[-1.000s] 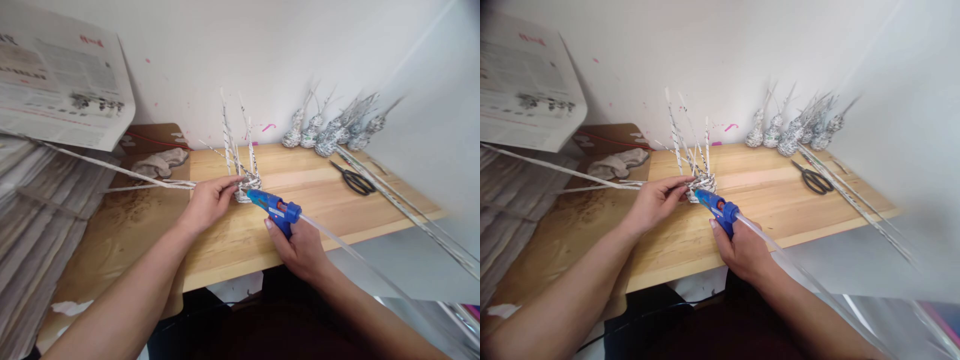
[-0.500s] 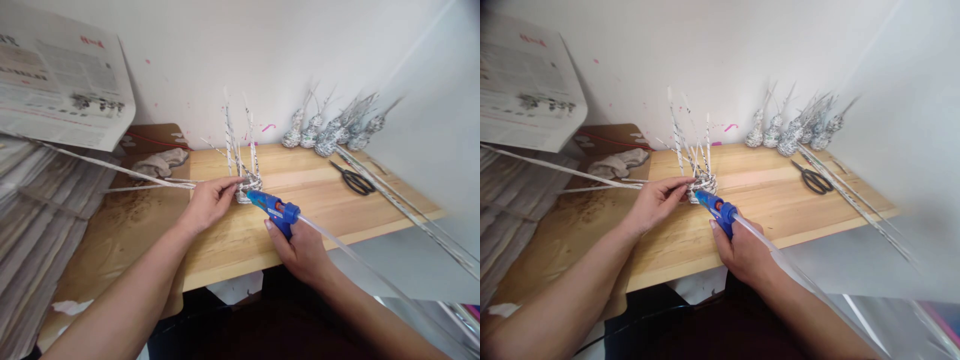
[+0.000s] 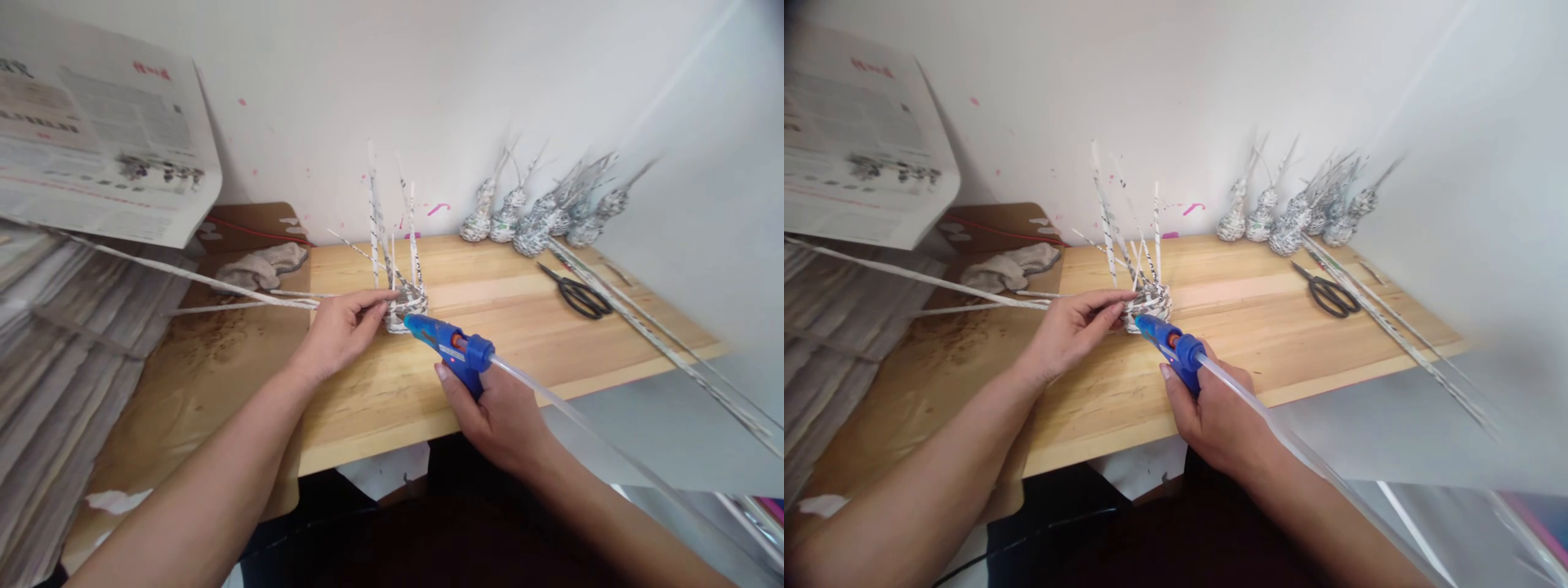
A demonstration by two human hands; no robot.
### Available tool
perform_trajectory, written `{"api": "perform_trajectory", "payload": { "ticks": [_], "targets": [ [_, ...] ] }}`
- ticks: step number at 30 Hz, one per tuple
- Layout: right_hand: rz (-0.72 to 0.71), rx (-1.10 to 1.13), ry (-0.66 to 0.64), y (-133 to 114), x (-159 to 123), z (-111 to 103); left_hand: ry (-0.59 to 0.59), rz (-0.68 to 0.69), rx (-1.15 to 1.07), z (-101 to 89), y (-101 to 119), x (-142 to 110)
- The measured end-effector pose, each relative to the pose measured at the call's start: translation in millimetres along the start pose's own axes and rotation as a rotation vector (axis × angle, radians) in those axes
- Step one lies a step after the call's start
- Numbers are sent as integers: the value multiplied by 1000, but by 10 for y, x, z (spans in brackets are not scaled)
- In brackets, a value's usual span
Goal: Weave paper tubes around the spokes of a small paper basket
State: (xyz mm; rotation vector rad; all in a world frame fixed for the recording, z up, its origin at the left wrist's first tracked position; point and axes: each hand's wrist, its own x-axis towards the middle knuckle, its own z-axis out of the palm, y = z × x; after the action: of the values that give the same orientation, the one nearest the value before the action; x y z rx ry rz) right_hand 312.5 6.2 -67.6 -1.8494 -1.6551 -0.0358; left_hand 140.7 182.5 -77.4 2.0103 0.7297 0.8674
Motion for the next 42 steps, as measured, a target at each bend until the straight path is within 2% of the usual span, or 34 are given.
{"api": "perform_trajectory", "payload": {
  "ticks": [3, 8, 19, 24, 30, 36, 42],
  "targets": [
    [8, 45, 25, -3, 14, -51, -2, 11, 4, 0, 19, 4],
    [70, 121, -8, 18, 44, -53, -24, 25, -22, 7, 45, 5],
    [53, 167, -70, 26, 24, -19, -48, -11, -84, 19, 38, 18],
    [70, 139, -15, 22, 35, -52, -66, -23, -98, 18, 6, 15],
    [62, 163, -81, 17, 47, -18, -76, -40, -56, 9, 35, 22],
    [101, 151, -50, 34, 20, -22, -97, -63, -76, 5, 50, 30],
    [72, 135, -80, 48, 31, -1, -108, -86, -78, 10, 43, 30]
  ]
}}
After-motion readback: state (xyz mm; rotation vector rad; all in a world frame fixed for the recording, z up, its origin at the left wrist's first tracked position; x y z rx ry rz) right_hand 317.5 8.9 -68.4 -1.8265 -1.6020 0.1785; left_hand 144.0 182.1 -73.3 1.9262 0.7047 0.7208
